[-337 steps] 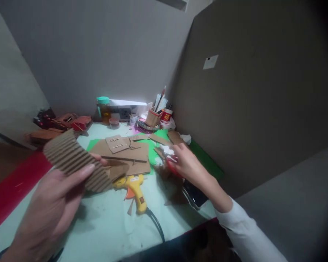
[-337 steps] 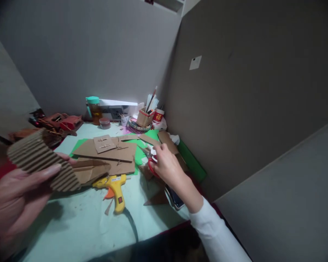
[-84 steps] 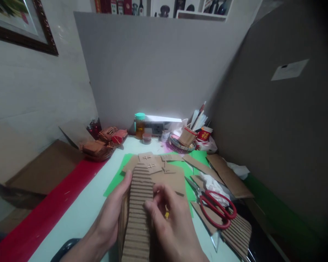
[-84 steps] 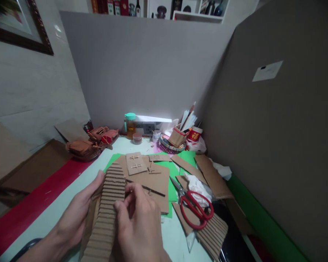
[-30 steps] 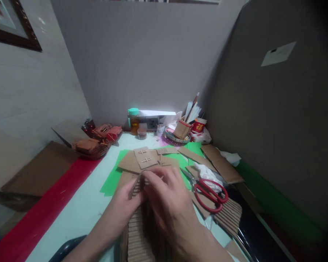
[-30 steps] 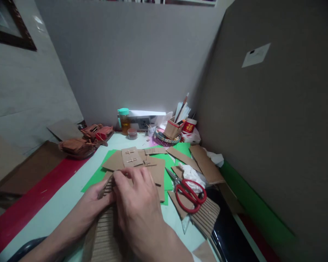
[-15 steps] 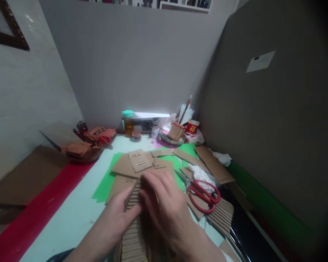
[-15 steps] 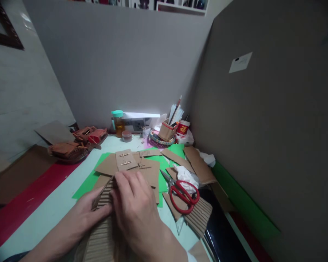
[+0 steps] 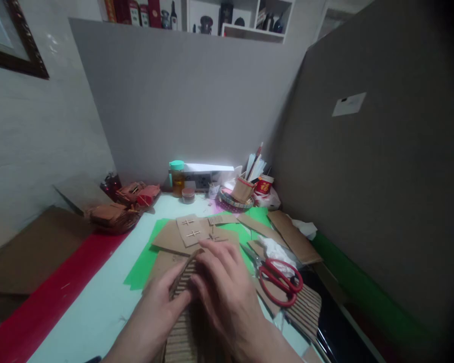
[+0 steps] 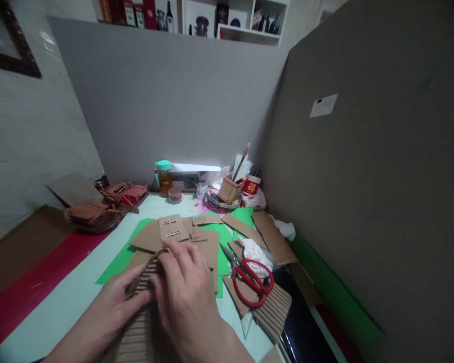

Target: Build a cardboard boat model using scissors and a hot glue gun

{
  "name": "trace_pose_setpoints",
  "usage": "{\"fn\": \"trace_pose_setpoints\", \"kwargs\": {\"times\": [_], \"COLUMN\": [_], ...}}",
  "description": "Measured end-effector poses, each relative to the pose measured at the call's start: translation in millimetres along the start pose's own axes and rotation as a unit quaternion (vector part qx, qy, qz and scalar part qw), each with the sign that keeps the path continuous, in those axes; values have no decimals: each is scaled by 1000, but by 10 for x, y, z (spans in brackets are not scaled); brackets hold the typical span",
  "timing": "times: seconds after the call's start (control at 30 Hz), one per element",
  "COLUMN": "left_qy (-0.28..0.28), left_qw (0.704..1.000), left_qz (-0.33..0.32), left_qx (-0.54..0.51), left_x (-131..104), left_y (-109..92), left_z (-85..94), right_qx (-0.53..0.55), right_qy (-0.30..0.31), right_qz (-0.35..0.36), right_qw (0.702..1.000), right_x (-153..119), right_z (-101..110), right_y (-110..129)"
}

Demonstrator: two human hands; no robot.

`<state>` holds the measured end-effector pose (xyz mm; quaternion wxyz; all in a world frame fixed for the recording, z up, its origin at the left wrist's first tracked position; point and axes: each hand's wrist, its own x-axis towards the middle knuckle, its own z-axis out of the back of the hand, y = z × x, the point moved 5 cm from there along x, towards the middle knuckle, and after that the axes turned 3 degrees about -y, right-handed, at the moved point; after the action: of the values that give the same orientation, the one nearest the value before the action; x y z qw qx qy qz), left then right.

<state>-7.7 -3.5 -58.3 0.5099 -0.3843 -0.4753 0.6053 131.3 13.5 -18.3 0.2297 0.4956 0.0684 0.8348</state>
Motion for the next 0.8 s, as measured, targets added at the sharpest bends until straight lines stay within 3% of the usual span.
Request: {"fn": "trace_pose_setpoints", "kwargs": {"times": [0.23,0.4,0.57,0.7,0.8], "left_qy": [-7,-10,-9,-57,-98], "left_qw": [1000,997,994,985,982], "left_qz": [-8,-44,-105,-146,-142], "left_qx": [14,-56,41,70,82], "left_x": [8,-57,-71,-35,-7], "left_y": [43,101,110,80,65], "left_z": [3,9,75,159,207], "right_qx": [59,32,8,8,25], "right_qy": [-33,-79,-101,-137,-120], "right_qz": [-28,-20,-45,-5,51], "right_qw": [997,996,994,991,991], "right_x": [5,-25,-25,-43,-46], "right_z": [60,68,93,103,72], "right_y": [-31,-76,-113,-25,73]}}
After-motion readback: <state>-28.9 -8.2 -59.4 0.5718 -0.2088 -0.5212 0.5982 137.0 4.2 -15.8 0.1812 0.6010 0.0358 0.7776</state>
